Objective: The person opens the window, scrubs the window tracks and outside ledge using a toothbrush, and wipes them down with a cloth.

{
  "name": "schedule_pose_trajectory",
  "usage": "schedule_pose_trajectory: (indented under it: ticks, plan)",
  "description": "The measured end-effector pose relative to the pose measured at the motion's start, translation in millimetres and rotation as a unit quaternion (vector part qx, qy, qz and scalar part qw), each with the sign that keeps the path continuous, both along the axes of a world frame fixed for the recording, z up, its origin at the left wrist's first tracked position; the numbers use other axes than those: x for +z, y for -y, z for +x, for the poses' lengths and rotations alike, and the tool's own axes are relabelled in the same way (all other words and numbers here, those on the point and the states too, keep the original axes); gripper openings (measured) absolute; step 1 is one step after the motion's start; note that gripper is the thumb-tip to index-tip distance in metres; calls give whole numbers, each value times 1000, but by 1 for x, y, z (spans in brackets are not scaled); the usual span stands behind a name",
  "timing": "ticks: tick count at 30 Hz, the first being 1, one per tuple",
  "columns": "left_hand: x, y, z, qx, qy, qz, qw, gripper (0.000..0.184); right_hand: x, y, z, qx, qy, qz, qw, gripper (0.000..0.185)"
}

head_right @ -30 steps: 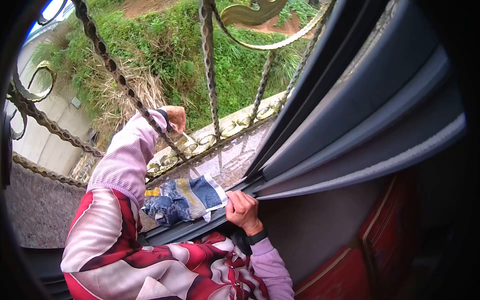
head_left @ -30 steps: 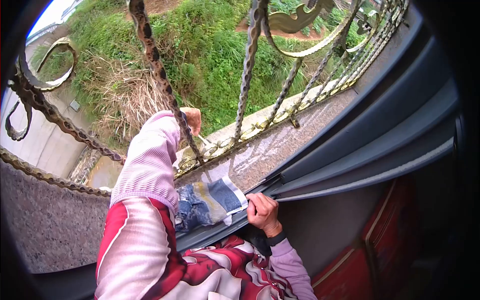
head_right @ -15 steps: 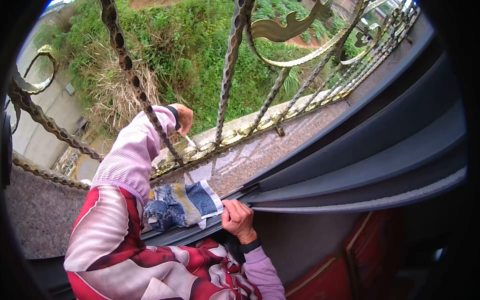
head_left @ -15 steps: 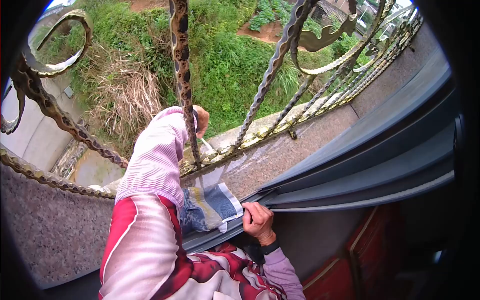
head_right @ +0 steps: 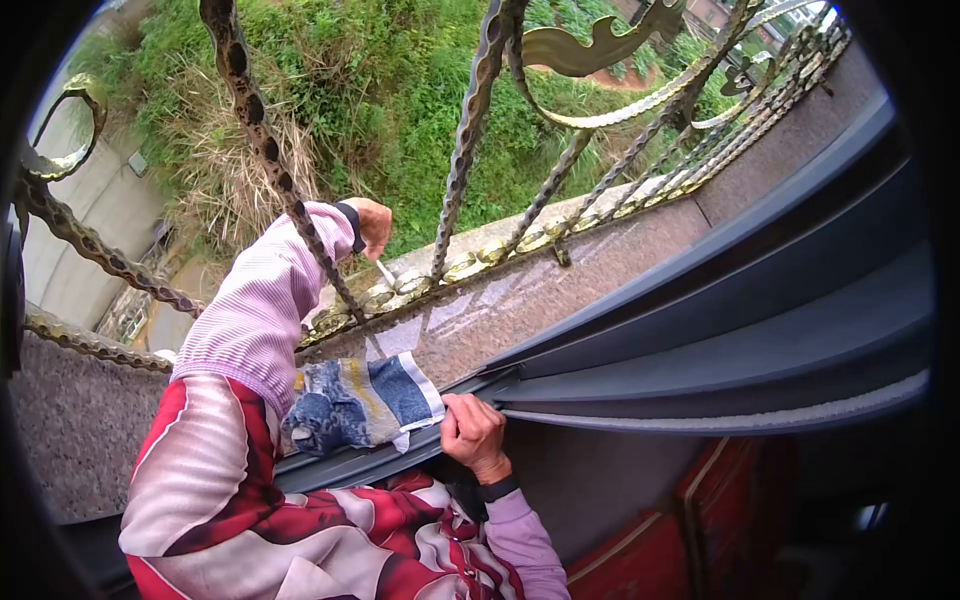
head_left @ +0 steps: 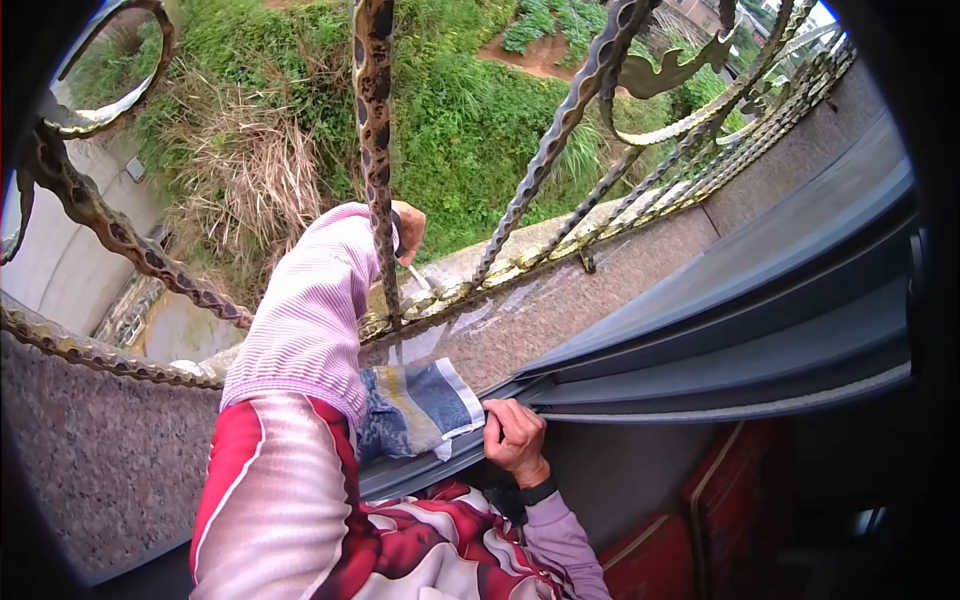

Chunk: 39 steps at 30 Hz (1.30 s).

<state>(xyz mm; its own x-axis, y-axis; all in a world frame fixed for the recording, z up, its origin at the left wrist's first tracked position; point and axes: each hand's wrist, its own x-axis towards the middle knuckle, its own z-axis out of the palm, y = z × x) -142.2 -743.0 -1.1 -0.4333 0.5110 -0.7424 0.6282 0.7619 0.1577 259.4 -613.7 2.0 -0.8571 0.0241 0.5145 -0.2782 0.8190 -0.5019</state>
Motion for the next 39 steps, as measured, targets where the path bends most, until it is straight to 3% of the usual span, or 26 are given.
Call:
schedule_pose_trajectory:
  ticks: [4, 9, 10, 11, 13, 14, 16, 19, 20, 22, 23, 24, 26, 27, 28, 31, 34, 36, 38, 39]
  plan:
    - [-19, 31, -14, 33, -80, -247, 965, 13, -2, 0, 1, 1, 0, -2, 1000, 21]
    - [-52, 50, -50, 147, 47, -149, 977, 9, -4, -2, 1, 4, 0, -1, 1000, 22]
    - [-35, 42, -43, 81, 132, 22, 988, 8, -4, -2, 0, 4, -1, -2, 1000, 22]
    - [-16, 35, -36, 6, 228, 181, 957, 7, -4, -2, 0, 4, -3, -3, 1000, 22]
    - [-11, 18, -2, 84, 163, 267, 946, 10, -3, -1, 0, 6, -8, -6, 1000, 22]
    - [9, -8, 15, 129, 19, 200, 971, 14, 4, 1, 0, 3, -5, 0, 1000, 19]
    - [-5, -25, 17, 139, 19, 251, 958, 20, 3, 0, 0, 1, 2, 0, 1000, 20]
    - [11, -31, 22, 104, 15, 230, 968, 20, 4, 1, 0, 2, 1, 0, 1000, 20]
    - [20, -29, 23, 88, 13, 166, 982, 20, 2, 0, 1, 1, 1, 1, 1000, 21]
    - [14, -24, 9, -43, 68, 47, 996, 20, -3, -1, 1, 1, -1, 0, 1000, 23]
    - [10, -15, -1, -41, 130, 75, 988, 21, -3, 0, 3, 1, 0, 1, 1000, 23]
    - [31, -11, 21, 23, 70, 92, 993, 19, -2, -1, 1, 2, -2, 2, 1000, 23]
    - [-9, -17, -1, 28, 91, 155, 983, 18, 0, 0, 2, 3, 2, 2, 1000, 23]
    - [-3, -26, 12, 55, 0, 217, 975, 16, 0, -1, 1, 5, 4, 1, 1000, 23]
    - [1, -33, 16, 60, 0, 262, 963, 16, 0, -1, 1, 4, 6, 0, 1000, 23]
    - [-22, -60, 9, 0, -62, 386, 921, 16, 1, -1, 2, 2, 9, 4, 1000, 23]
    - [-69, -92, -24, -2, -109, 433, 895, 21, 0, -1, 2, -2, 9, -1, 1000, 24]
    - [-55, -86, -25, -50, -84, 406, 909, 19, 1, -1, 1, -3, 9, -8, 1000, 25]
    - [26, -73, 18, -62, 9, 153, 986, 18, 0, -1, 2, 0, 3, -13, 1000, 25]
    - [21, -70, 16, -80, 42, 142, 986, 22, 0, -1, 2, -2, 3, -12, 1000, 25]
